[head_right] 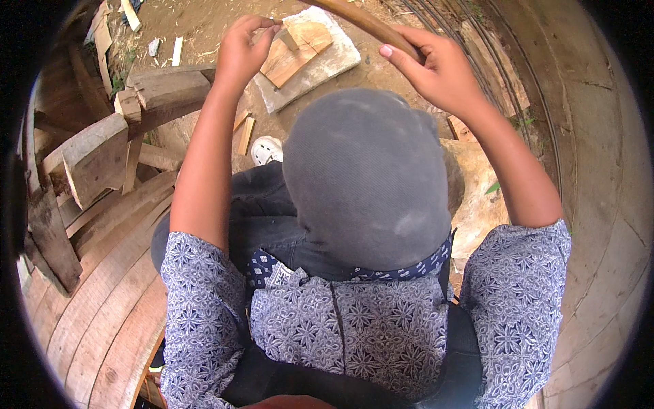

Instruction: The person sits on the ground and uses a hammer to drive nails into small pieces of wood. They repeatedly pick up nails, position them on the wood, and strike them with the hammer.

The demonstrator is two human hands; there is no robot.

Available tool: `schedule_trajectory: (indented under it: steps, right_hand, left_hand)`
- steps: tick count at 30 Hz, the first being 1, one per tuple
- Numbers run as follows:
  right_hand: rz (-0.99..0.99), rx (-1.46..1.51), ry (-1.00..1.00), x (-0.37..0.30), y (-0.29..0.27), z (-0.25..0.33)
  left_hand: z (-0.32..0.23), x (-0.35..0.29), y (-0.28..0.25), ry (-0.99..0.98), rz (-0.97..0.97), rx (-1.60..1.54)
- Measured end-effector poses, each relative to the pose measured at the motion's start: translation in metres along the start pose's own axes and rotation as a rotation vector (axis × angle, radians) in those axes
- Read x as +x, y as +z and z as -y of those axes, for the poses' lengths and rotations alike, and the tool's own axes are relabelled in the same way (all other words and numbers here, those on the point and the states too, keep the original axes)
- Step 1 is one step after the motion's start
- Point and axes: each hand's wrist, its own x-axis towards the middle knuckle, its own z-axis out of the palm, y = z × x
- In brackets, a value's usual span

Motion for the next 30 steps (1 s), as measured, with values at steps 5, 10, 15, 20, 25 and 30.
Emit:
schedule_trajectory:
  steps: [5, 10, 15, 20, 25, 30]
  right_hand:
    - [0.001, 0.009, -0.042, 0.002, -0.003, 0.002]
    - [0.081, -0.027, 0.018, 0.004, 0.004, -0.001]
    - [0.01, -0.129, -0.182, 0.051, 0.037, 0.008]
    - [-0.149, 0.038, -0.338, 0.122, 0.08, 0.005]
    - [-0.107, 0.082, -0.325, 0.142, 0.103, 0.015]
    - [-0.058, 0.016, -0.411, 0.144, 0.106, 0.016]
  left_hand:
    - [-0.001, -0.002, 0.002, -0.021, -0.022, -0.005]
    - [0.002, 0.0, 0.006, 0.03, -0.056, -0.048]
    - [-0.01, 0.004, 0.013, 0.018, -0.023, -0.039]
    - [-0.014, 0.005, 0.01, 0.008, 0.005, -0.017]
    - [-0.003, 0.0, 0.001, 0.017, -0.014, -0.002]
    - [0.001, -0.004, -0.004, -0.016, 0.051, -0.034]
